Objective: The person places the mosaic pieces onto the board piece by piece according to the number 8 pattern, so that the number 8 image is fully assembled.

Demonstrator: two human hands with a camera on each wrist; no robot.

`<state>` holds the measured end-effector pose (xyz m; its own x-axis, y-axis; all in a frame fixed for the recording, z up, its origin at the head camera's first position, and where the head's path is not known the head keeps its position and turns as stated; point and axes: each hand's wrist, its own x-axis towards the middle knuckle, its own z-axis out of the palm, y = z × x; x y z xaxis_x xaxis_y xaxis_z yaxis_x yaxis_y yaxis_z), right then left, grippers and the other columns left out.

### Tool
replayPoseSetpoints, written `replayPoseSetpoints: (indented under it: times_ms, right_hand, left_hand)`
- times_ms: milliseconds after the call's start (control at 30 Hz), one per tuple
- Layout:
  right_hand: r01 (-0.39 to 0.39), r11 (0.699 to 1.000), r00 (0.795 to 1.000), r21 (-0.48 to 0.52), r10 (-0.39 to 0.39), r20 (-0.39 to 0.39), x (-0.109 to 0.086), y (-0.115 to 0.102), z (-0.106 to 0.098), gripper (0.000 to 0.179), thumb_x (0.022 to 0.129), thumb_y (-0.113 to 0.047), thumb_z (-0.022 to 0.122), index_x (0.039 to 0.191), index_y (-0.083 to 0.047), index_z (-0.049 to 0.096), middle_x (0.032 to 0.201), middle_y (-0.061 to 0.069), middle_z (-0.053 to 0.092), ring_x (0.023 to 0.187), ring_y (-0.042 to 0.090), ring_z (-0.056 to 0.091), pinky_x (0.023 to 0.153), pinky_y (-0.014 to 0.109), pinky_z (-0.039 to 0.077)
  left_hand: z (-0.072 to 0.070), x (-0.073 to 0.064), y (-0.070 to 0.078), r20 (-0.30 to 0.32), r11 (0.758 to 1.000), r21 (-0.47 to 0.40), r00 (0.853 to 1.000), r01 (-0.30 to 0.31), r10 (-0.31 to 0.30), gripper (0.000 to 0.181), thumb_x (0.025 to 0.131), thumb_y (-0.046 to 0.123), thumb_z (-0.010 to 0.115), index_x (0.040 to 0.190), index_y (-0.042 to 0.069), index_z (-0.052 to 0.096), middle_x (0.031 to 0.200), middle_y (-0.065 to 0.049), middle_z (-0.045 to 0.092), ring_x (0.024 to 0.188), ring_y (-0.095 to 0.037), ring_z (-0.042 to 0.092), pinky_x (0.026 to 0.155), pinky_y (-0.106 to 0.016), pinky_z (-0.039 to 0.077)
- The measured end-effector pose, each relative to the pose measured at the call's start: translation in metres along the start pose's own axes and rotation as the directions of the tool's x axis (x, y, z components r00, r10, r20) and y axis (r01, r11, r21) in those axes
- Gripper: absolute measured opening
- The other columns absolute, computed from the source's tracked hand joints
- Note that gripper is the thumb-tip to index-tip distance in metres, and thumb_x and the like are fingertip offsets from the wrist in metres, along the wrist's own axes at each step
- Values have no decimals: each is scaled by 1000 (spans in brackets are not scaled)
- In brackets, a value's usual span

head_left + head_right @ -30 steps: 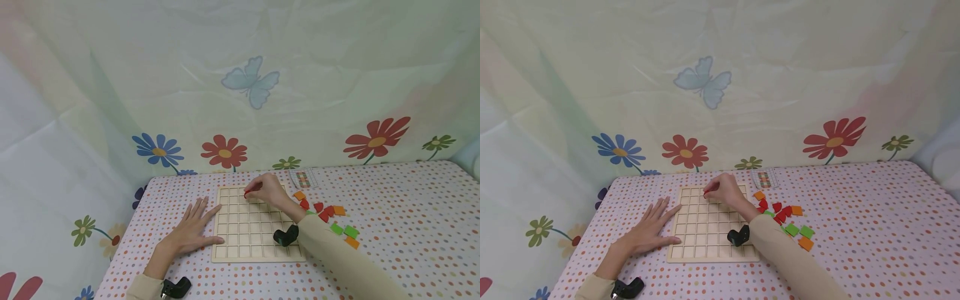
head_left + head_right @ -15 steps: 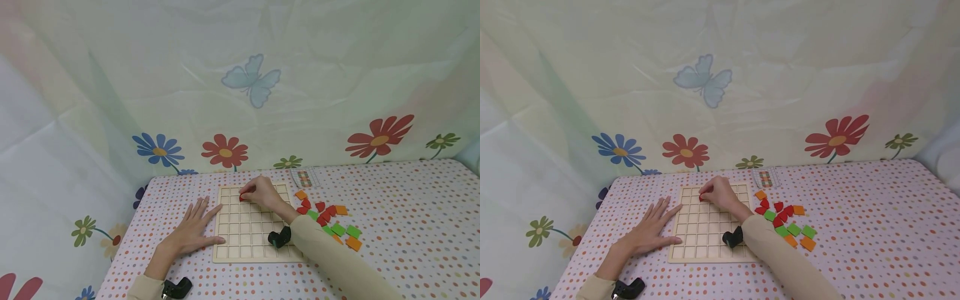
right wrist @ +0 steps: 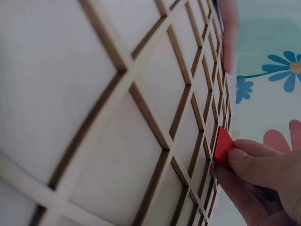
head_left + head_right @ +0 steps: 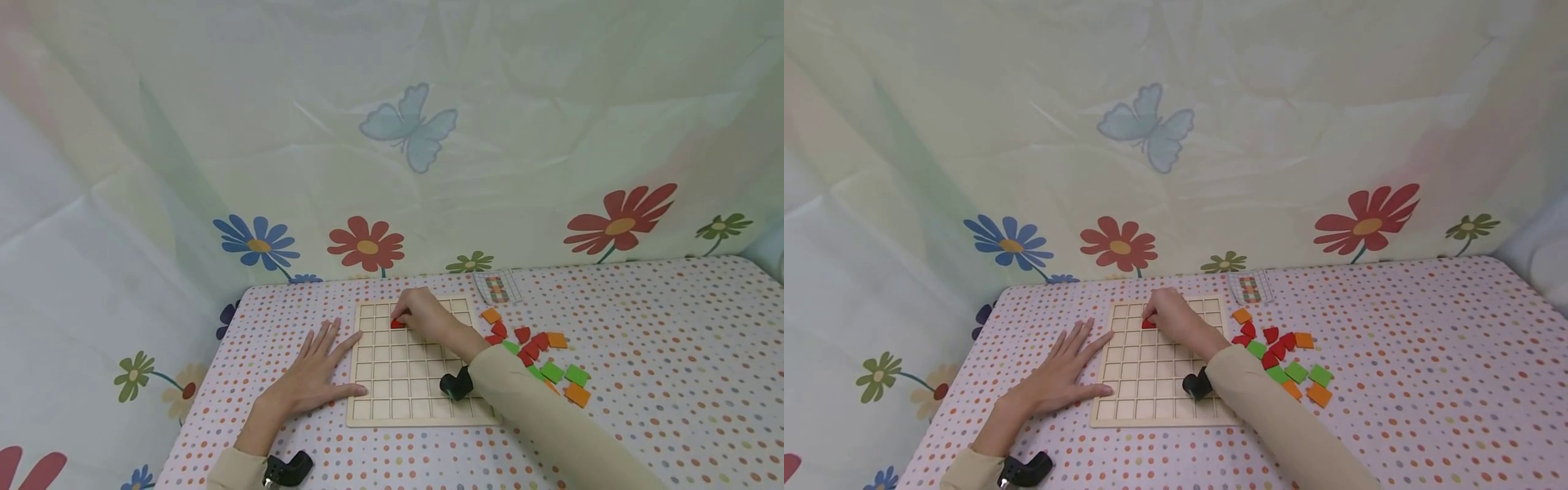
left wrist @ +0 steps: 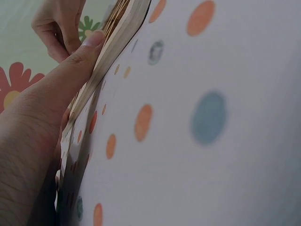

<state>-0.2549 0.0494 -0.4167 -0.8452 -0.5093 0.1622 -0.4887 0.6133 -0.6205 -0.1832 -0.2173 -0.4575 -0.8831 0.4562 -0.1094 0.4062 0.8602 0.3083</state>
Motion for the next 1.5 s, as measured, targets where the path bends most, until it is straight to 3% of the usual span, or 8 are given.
replayPoseSetpoints:
  times_ms: [167, 367, 633, 900, 1167, 1300, 1500]
  right_hand:
    - [87, 993, 996, -79, -87, 7, 0, -2, 0, 17, 91, 14, 71, 92, 3, 83, 90, 8, 74, 94, 27, 71, 85, 35, 62]
    - [115, 989, 993, -91, -117, -14, -3, 0, -2, 19, 91, 15, 71, 91, 1, 83, 89, 8, 74, 91, 25, 71, 82, 34, 62]
    - [37, 996, 999, -81, -40, -34, -5, 0, 1, 15, 90, 13, 74, 90, 1, 83, 91, 10, 74, 92, 25, 71, 83, 36, 62]
    - [-4, 1000, 998, 29, 6, -61, -18, 4, -3, 13, 89, 6, 78, 102, 4, 80, 97, 10, 72, 92, 26, 71, 83, 35, 61]
    - [52, 994, 994, 96, -42, -102, -54, 9, -37, 10, 93, 5, 75, 102, 4, 78, 97, 11, 72, 86, 23, 72, 79, 34, 63]
    - [38, 998, 996, 48, -34, -82, -83, 12, -54, 8, 93, 4, 75, 100, 1, 78, 95, 4, 71, 84, 15, 69, 78, 30, 62]
    - [-12, 999, 998, -46, 9, -67, -132, 23, -76, 10, 90, -1, 80, 98, -7, 79, 92, -6, 67, 83, 13, 66, 74, 32, 61]
  left_hand:
    - [-1, 1, 2, -1, 1000, 3, 1000, 4, -4, 97, 91, 77, 58, 168, 30, 25, 175, -16, 2, 161, -34, -6, 129, -55, -2]
    - [-2, 2, 4, -4, 1000, 0, 1000, -4, 4, 97, 90, 77, 59, 168, 29, 26, 175, -16, 2, 161, -34, -5, 129, -56, -2]
    - [-1, 2, 6, -4, 1000, 10, 1000, -14, 14, 97, 91, 77, 59, 168, 27, 27, 175, -16, 3, 161, -36, -4, 129, -57, -1]
    - [3, 0, 6, 2, 1000, 1, 1000, -1, 1, 97, 90, 78, 58, 168, 28, 27, 175, -15, 4, 161, -36, -3, 129, -57, 0]
    - [4, -2, 5, -51, 999, -8, 998, -32, 32, 97, 90, 76, 61, 167, 25, 30, 175, -18, 8, 161, -40, 2, 128, -61, 4]
    - [3, -4, 3, -76, 999, -10, 996, -52, 51, 96, 90, 74, 62, 166, 23, 32, 174, -20, 10, 160, -42, 4, 127, -63, 5]
    - [-2, -3, 3, -28, 999, -10, 999, -37, 37, 95, 92, 74, 59, 168, 25, 28, 175, -19, 5, 161, -40, 0, 128, -62, 2]
